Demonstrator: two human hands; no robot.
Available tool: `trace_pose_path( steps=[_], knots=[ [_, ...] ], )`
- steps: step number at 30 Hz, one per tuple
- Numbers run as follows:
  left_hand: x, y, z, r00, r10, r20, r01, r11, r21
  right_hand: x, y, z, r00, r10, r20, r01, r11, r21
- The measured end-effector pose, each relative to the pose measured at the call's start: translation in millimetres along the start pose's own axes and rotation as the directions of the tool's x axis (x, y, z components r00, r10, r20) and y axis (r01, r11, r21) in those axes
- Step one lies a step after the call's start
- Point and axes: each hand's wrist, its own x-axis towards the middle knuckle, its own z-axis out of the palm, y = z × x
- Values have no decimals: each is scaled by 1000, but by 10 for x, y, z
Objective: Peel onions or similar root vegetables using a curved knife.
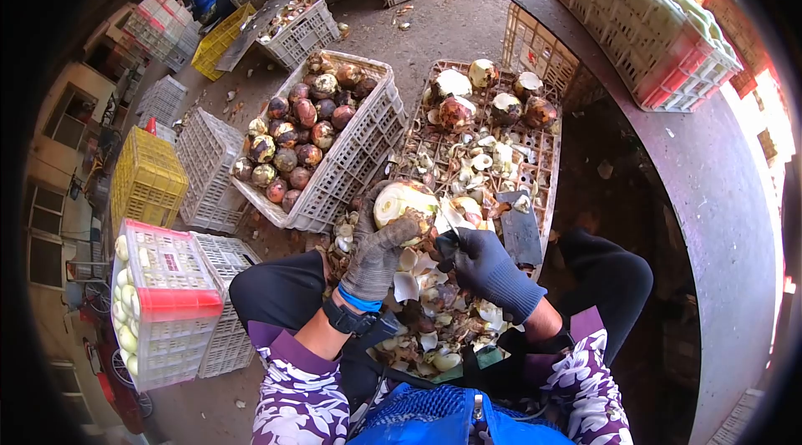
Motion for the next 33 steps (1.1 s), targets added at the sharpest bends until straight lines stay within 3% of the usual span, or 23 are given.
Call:
trace_pose_path(
  steps=[1,4,6,9,13,16,17,20,21,22,24,27,31,33],
  knots=[
    [1,20,-18,1000,1,17,-1,1000,14,-37,-97,-40,994,90,60,-96,991,98],
    [-8,134,-18,999,-39,35,38,998,41,-85,-136,-110,984,112,137,-149,943,299],
    [-55,237,40,993,-118,12,118,992,37,-109,-190,-189,971,141,193,-194,938,288],
    [-55,242,-241,951,-305,52,309,945,-108,-151,-273,-249,959,146,243,-217,928,302],
    [-25,161,-426,970,-241,-12,235,955,-179,-118,-224,-215,952,201,231,-254,939,233],
    [31,202,-408,987,-151,-63,144,985,-98,-119,-240,-120,988,147,57,-157,953,261],
    [20,223,-380,988,-143,-62,138,987,-78,-86,-226,-73,995,23,-93,2,964,265],
    [-22,229,-204,996,-42,78,42,999,-5,54,-176,-14,957,-123,-262,174,967,185],
    [-51,214,-169,995,-64,72,61,997,41,114,-115,19,924,-238,-298,298,938,175],
    [-71,200,-126,993,-78,92,74,996,42,144,-81,21,896,-333,-295,362,931,49],
    [-102,175,-66,986,-103,128,98,994,45,141,-102,-9,904,-359,-231,356,933,-54],
    [-101,190,-75,981,-120,152,107,990,87,20,-288,-128,883,-447,-141,373,852,-367],
    [-157,245,40,966,-144,216,111,981,160,84,-143,-137,841,-502,-202,420,840,-343],
    [-173,230,63,965,-168,201,94,939,331,105,-87,-123,844,-490,-216,437,864,-252]
  ],
)
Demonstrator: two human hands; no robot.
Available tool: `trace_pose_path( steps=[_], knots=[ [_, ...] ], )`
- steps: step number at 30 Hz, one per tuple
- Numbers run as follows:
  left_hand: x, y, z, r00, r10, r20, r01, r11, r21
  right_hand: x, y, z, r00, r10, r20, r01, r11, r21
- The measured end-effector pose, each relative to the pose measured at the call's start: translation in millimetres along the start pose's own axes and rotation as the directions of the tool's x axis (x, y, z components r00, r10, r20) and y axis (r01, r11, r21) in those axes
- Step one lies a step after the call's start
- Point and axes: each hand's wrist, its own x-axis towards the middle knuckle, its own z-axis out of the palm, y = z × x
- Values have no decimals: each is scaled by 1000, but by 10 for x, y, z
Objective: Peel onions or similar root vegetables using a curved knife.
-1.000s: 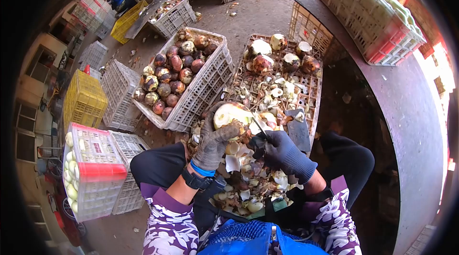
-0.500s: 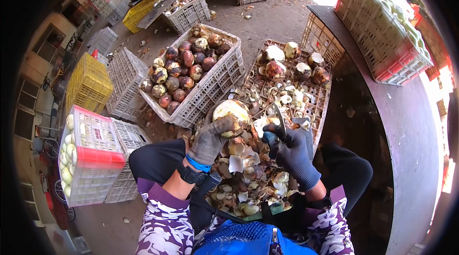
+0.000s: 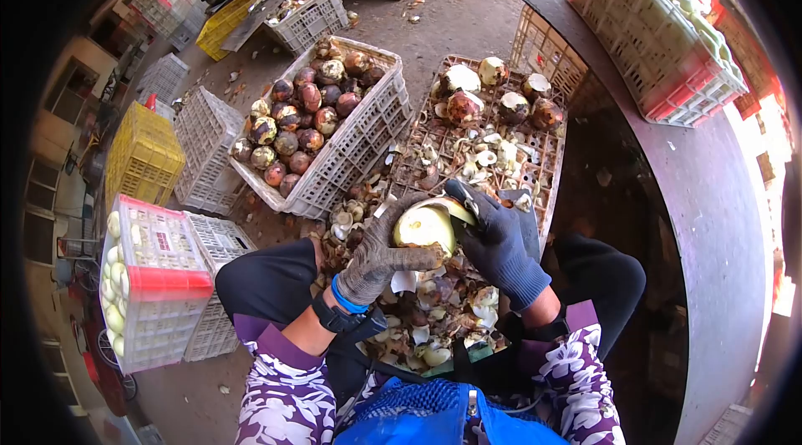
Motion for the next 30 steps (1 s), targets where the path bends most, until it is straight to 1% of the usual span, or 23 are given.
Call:
trace_pose_path(
  steps=[1,2,5,6,9,10,13,14,17,18,21,22,25,28,30],
  knots=[
    [-3,-8,9,1000,-12,-6,12,996,87,2,5,11,1000,8,-4,-7,999,48],
    [0,-23,11,1000,-10,-12,11,998,56,9,-14,16,995,101,-7,-98,981,167],
    [54,-68,-47,999,-6,-31,5,1000,-24,-37,20,131,950,302,-80,-261,908,329],
    [67,-158,-52,996,60,-68,-70,986,-153,-65,39,188,917,383,-109,-300,846,441],
    [120,-270,-69,974,-46,-222,-36,936,-350,-83,122,326,871,408,-273,-239,838,490],
    [138,-275,3,974,8,-225,-100,912,-399,-76,133,371,862,391,-322,-186,835,518],
    [198,-296,60,968,-58,-243,-85,838,-538,-29,134,404,872,344,-349,-205,903,377],
    [249,-388,43,965,-12,-262,-134,836,-532,-22,192,426,882,298,-366,-187,932,309],
    [327,-527,-22,969,-43,-241,-127,754,-644,25,135,469,898,137,-418,-94,988,122],
    [328,-474,55,959,-57,-277,-151,727,-670,20,72,461,912,141,-386,-102,987,121],
    [334,-366,82,955,22,-296,-178,842,-510,18,0,454,930,176,-322,-146,983,114],
    [338,-368,52,946,23,-323,-181,864,-470,2,57,491,925,154,-347,-121,986,116],
    [303,-280,-4,947,-9,-321,-133,899,-417,1,99,492,932,242,-269,-193,961,196],
    [291,-283,-99,928,59,-367,-209,898,-386,-7,108,436,927,187,-325,-121,970,211],
    [294,-273,-140,925,88,-371,-231,903,-362,-27,68,362,922,303,-242,-226,927,299]
  ],
)
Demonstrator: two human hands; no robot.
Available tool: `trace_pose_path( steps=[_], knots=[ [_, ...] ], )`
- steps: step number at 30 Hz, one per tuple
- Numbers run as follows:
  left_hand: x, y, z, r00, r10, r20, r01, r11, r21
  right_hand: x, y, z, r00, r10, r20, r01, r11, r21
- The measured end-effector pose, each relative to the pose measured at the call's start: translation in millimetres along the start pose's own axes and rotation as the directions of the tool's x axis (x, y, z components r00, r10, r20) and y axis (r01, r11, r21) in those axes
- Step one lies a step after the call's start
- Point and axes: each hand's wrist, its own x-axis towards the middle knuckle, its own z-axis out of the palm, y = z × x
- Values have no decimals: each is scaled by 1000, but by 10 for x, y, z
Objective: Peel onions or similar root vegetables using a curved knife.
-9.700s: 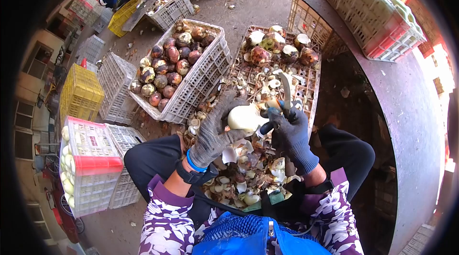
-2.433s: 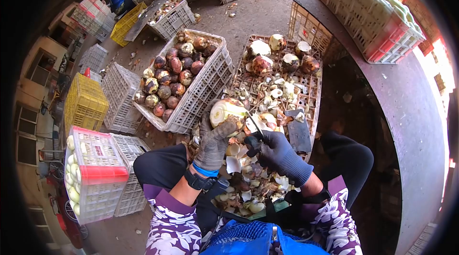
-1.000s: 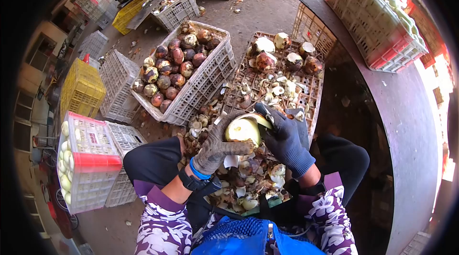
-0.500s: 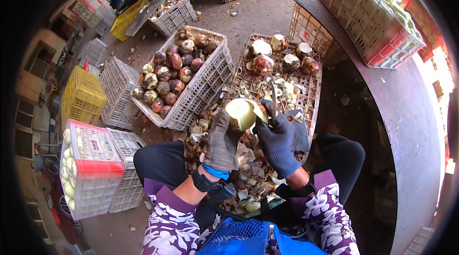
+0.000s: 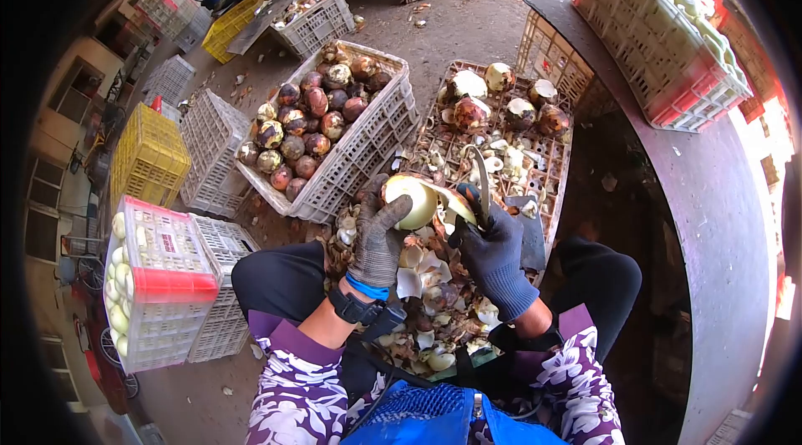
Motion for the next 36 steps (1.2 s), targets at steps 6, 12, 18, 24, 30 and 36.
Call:
trace_pose_path(
  steps=[6,12,18,24,30,36],
  knots=[
    [36,51,-186,996,-53,74,58,996,-61,-67,-147,-162,988,127,94,-135,988,82],
    [80,176,-319,995,-103,15,104,987,-125,34,-342,-563,945,314,89,-326,924,199],
    [65,231,-224,986,-142,86,150,983,-103,-156,-103,-361,921,55,385,78,944,-321],
    [-70,68,-7,935,-248,253,279,956,-92,-25,-169,-170,943,-103,316,184,954,-238],
    [-160,71,73,948,-239,208,243,970,9,-47,-121,-226,917,-194,349,301,910,-285],
    [-252,80,115,957,-222,186,216,975,52,-34,-133,-265,922,-203,331,304,906,-293]
  ],
)
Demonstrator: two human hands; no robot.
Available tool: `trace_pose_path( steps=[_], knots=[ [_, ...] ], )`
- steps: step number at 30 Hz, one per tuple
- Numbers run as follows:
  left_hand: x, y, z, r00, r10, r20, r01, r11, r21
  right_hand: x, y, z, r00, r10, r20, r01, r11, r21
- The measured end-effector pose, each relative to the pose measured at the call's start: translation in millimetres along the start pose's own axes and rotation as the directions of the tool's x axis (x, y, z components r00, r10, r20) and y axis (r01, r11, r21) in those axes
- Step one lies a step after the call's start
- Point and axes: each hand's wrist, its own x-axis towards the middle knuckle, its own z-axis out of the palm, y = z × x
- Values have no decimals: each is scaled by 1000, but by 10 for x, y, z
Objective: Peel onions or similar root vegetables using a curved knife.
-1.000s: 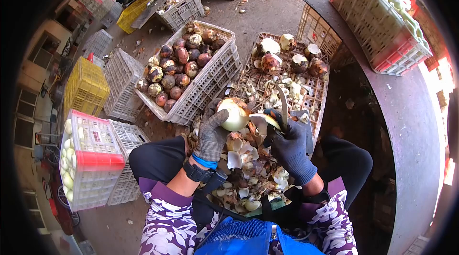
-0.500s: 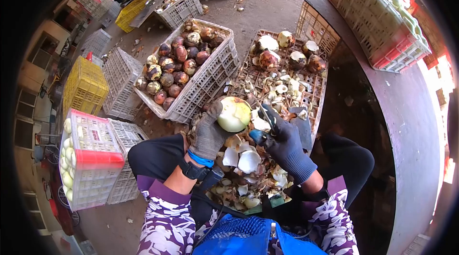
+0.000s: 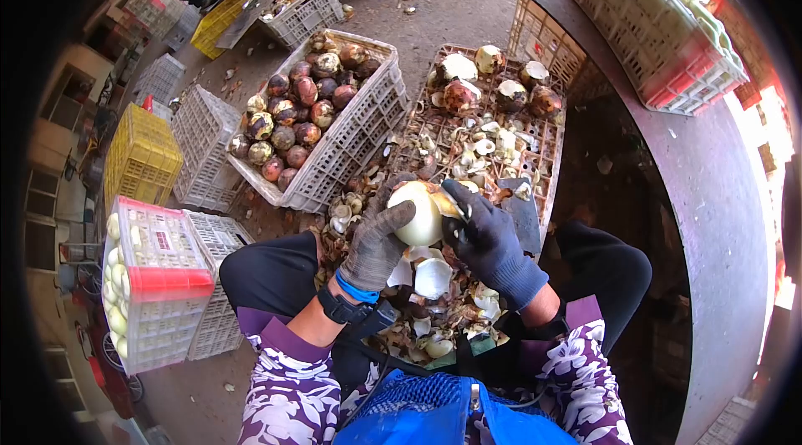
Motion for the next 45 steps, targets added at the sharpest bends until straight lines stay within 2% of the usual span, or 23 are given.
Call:
trace_pose_path(
  steps=[1,2,5,8,11,15,16,17,19,22,23,24,27,31,32,34,36,39,40,41,43,44,45],
  knots=[
    [-30,3,19,1000,5,-10,-4,1000,8,8,6,-13,999,-18,-29,19,999,30],
    [-51,13,38,1000,8,-19,-8,1000,15,-7,-22,-58,997,81,17,-83,992,99],
    [-20,124,48,995,-40,94,35,998,49,-42,-19,-55,998,-7,-57,11,997,77],
    [53,90,-162,994,-87,69,84,995,50,-58,43,-32,994,108,-30,-95,954,285],
    [112,80,-273,993,-86,78,87,996,-4,-61,-13,-16,964,263,-41,-223,883,413],
    [171,58,-209,990,-55,130,72,989,-128,-102,-22,109,955,284,-82,-220,869,444],
    [137,43,-163,995,-46,87,54,995,-86,-100,-21,126,957,274,-95,-211,883,420],
    [123,22,-129,997,-55,50,62,987,-145,-101,-20,144,959,263,-106,-202,897,394],
    [111,-27,-79,997,-77,-22,69,962,-266,-125,-13,203,940,332,-74,-260,842,472],
    [114,-116,-98,999,20,-27,-22,998,-62,-111,-69,183,912,410,-1,-335,748,573],
    [111,-105,-108,999,35,-29,-36,998,-59,-102,-108,165,903,429,30,-358,712,604],
    [116,-53,-92,998,49,-31,-51,997,-56,-84,-109,117,913,405,42,-366,771,522],
    [145,18,-140,998,66,-4,-67,997,-34,-50,-72,42,964,262,-51,-227,905,360],
    [100,94,-102,997,63,47,-62,998,-13,29,-130,-181,984,177,-22,-173,976,130],
    [94,73,-125,999,51,19,-50,999,-18,14,-76,-165,985,169,-21,-166,978,127],
    [93,41,-171,999,26,-37,-27,999,-27,-18,-23,-168,981,188,-40,-175,960,220],
    [54,104,-146,1000,1,-8,-2,998,-68,-26,-30,-226,975,210,-77,-177,934,309],
    [52,209,-290,996,-51,69,62,983,-175,-50,98,-335,893,394,-217,-185,761,622],
    [53,226,-366,993,-66,101,87,972,-217,-30,-48,-485,825,537,-175,-342,721,603],
    [55,228,-410,995,-66,72,81,967,-240,-11,-91,-532,793,577,-193,-403,736,544],
    [63,233,-475,998,-65,18,67,956,-285,-38,22,-429,903,415,-110,-283,767,576],
    [71,205,-467,998,-61,-26,51,953,-298,-66,30,-344,918,396,1,-359,832,423],
    [65,203,-431,999,-43,-31,32,955,-295,-97,59,-298,956,272,109,-282,956,86]
  ],
)
